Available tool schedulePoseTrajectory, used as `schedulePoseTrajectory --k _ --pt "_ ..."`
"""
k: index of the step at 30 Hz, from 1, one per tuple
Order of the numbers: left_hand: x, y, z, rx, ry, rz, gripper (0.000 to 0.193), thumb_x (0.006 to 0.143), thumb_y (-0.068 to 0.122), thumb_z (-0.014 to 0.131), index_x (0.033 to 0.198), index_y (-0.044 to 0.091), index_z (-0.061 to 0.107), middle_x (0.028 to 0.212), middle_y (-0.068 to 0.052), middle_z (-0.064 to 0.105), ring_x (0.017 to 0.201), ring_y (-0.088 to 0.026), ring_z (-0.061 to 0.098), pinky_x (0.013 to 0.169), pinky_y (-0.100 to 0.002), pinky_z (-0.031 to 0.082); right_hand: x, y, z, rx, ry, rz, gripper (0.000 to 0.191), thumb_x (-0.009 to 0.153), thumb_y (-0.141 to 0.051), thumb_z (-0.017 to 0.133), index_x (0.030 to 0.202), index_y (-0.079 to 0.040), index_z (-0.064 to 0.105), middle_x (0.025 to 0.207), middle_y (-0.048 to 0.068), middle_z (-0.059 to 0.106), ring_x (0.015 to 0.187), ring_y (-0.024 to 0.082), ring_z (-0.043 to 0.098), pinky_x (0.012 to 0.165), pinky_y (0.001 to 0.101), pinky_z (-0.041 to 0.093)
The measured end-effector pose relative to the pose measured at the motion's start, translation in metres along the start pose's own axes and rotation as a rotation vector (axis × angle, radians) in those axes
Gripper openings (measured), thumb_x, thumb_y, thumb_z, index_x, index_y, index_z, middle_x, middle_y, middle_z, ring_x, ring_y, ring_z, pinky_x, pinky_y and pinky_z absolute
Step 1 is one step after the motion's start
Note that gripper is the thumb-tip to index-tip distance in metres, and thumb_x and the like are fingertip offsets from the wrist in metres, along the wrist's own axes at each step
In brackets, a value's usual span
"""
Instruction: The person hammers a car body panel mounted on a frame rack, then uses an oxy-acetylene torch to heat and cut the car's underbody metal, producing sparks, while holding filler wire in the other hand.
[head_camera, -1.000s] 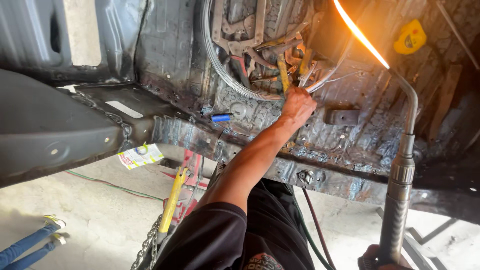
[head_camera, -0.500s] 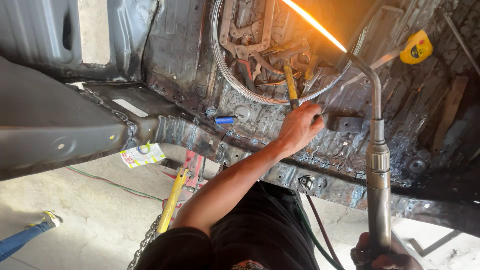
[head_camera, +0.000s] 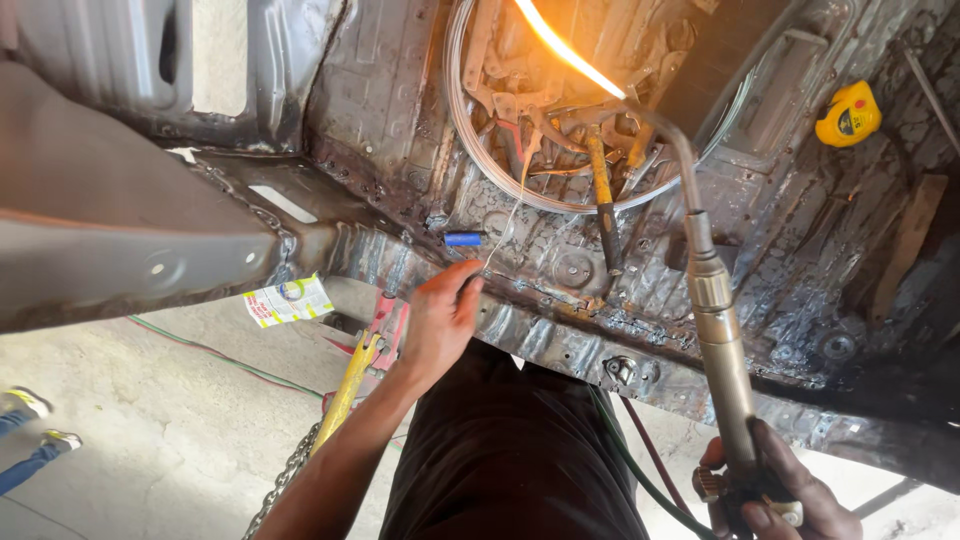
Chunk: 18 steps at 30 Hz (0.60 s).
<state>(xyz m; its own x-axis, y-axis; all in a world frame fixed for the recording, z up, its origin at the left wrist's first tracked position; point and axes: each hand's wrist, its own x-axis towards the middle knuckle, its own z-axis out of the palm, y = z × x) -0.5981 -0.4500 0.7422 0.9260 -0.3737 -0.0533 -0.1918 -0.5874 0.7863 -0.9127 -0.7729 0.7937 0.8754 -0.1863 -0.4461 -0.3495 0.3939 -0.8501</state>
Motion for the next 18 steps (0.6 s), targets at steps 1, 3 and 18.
schedulePoseTrajectory --k 1,3,18 --pt "-0.007 -0.003 -0.012 0.035 0.006 0.032 0.016 0.098 0.004 0.067 0.114 0.001 0.068 0.103 -0.017 0.073 0.088 -0.033 0.071 0.078 -0.036 0.057 0.003 -0.004 0.009 -0.011 0.017 -0.055 0.060 0.097 0.002 0.056 0.156 -0.008 0.047 0.131 0.030 0.065 0.107 0.033 0.074 0.066 0.0364 0.067" --pt "-0.022 -0.008 -0.031 -0.048 -0.041 -0.113 0.015 0.095 0.003 0.066 0.110 0.000 0.068 0.098 -0.015 0.072 0.077 -0.027 0.070 0.069 -0.033 0.055 0.006 -0.011 0.021 -0.039 0.013 -0.024 0.061 0.097 0.003 0.056 0.157 -0.006 0.048 0.131 0.031 0.066 0.101 0.031 0.075 0.066 0.0361 0.066" --pt "-0.151 -0.105 -0.118 -0.319 -0.309 -0.091 0.013 0.091 0.013 0.073 0.099 0.004 0.076 0.084 -0.012 0.074 0.067 -0.026 0.070 0.061 -0.036 0.053 -0.039 -0.037 0.157 -0.299 0.347 0.022 0.060 0.105 -0.015 0.055 0.164 -0.006 0.046 0.126 0.028 0.064 0.099 0.032 0.071 0.069 0.0414 0.062"
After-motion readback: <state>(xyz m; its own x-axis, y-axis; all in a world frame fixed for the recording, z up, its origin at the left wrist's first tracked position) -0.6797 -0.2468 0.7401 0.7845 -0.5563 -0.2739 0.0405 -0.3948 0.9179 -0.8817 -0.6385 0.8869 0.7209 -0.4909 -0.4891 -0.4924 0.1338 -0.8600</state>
